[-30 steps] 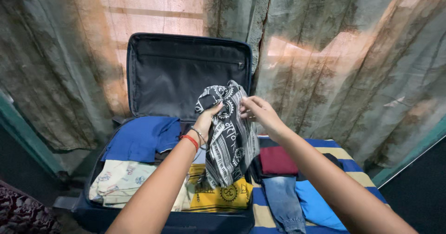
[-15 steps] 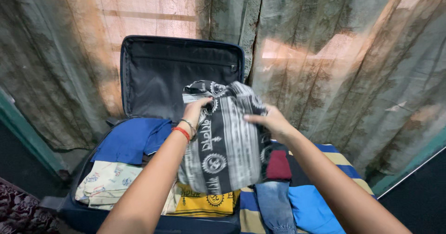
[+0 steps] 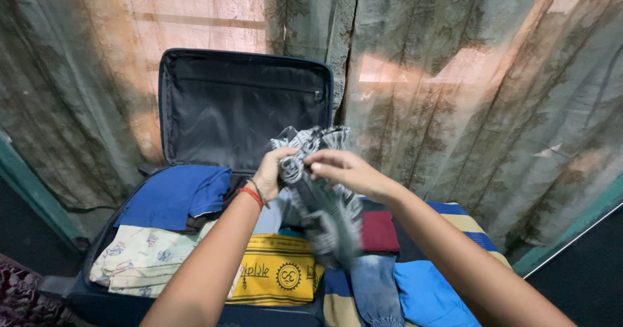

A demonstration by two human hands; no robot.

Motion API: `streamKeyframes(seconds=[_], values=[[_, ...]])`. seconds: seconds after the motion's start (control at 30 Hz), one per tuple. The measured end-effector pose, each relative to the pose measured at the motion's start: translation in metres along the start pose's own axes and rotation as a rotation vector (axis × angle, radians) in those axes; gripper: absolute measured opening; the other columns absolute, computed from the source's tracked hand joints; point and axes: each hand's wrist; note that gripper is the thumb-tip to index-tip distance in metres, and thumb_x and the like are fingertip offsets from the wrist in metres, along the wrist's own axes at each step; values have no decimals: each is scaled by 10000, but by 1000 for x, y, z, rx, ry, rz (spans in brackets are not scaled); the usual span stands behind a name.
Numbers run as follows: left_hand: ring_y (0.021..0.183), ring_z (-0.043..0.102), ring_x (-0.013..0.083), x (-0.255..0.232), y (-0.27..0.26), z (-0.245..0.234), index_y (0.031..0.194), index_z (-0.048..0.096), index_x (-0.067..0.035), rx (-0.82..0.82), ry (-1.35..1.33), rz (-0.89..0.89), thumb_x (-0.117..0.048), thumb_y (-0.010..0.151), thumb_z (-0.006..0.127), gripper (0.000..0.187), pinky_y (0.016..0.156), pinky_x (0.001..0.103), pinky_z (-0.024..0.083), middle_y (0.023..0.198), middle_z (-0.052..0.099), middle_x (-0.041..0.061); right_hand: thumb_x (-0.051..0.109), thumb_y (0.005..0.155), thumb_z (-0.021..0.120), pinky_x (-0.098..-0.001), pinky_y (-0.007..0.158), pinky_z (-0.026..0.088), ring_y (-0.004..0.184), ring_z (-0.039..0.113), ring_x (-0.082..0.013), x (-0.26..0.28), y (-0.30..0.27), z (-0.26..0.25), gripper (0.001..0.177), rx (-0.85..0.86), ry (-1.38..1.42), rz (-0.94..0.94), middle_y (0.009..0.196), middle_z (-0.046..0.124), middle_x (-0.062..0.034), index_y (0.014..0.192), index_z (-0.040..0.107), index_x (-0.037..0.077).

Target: The person folds and organizes various items of clothing, including shirts and trousers, into a suitcase.

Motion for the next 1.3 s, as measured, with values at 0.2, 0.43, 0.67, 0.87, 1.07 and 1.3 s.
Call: streamKeyframes(seconds=[0.2,0.43,0.67,0.87,1.07,1.3], values=[[735,719,243,-9,-5,-33,962,727,14,-4,-136,-39,-279,829,597,347,756,350,591,873,768,128,267,985,704,-303,808,502,933,666,-167,-17,1,-41,407,-417,21,-2,1092,748,-162,1283,709,-10],[725,738,273,-29,-19,-24,1000,726,32,73,-242,-149,-292,804,576,407,748,399,609,892,777,156,202,725,881,-279,929,508,1027,650,-101,-16,-2,5,593,-271,-123,-40,1130,727,-7,1249,633,78],[639,690,218,-14,16,-69,872,714,-42,-69,-173,-11,-309,880,647,276,637,369,569,816,739,94,327,839,814,-297,706,560,712,693,-112,-2,12,-3,323,-399,-481,146,783,785,-51,967,800,31],[757,686,216,-8,28,-63,921,737,-99,-196,-45,-61,-424,861,653,342,761,369,535,863,757,62,228,870,739,-311,617,599,647,716,-188,34,18,-3,268,-402,369,309,825,775,-111,968,752,-21],[1097,580,208,1,40,-41,1284,593,-1,-450,437,149,-664,925,592,754,965,317,456,1148,640,79,202,957,659,-369,621,595,663,718,-210,49,23,-20,228,-706,753,101,856,747,-126,1009,699,-17],[1148,467,154,9,34,22,1570,442,-47,253,482,568,-528,1005,600,758,1044,293,364,1236,494,20,157,1012,642,-329,695,594,735,707,-179,25,32,-42,135,-915,767,-360,855,703,-65,942,643,42]])
Point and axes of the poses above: each hand's wrist, its own y-axis towards the middle knuckle, its own z-axis out of the palm, x = y × z
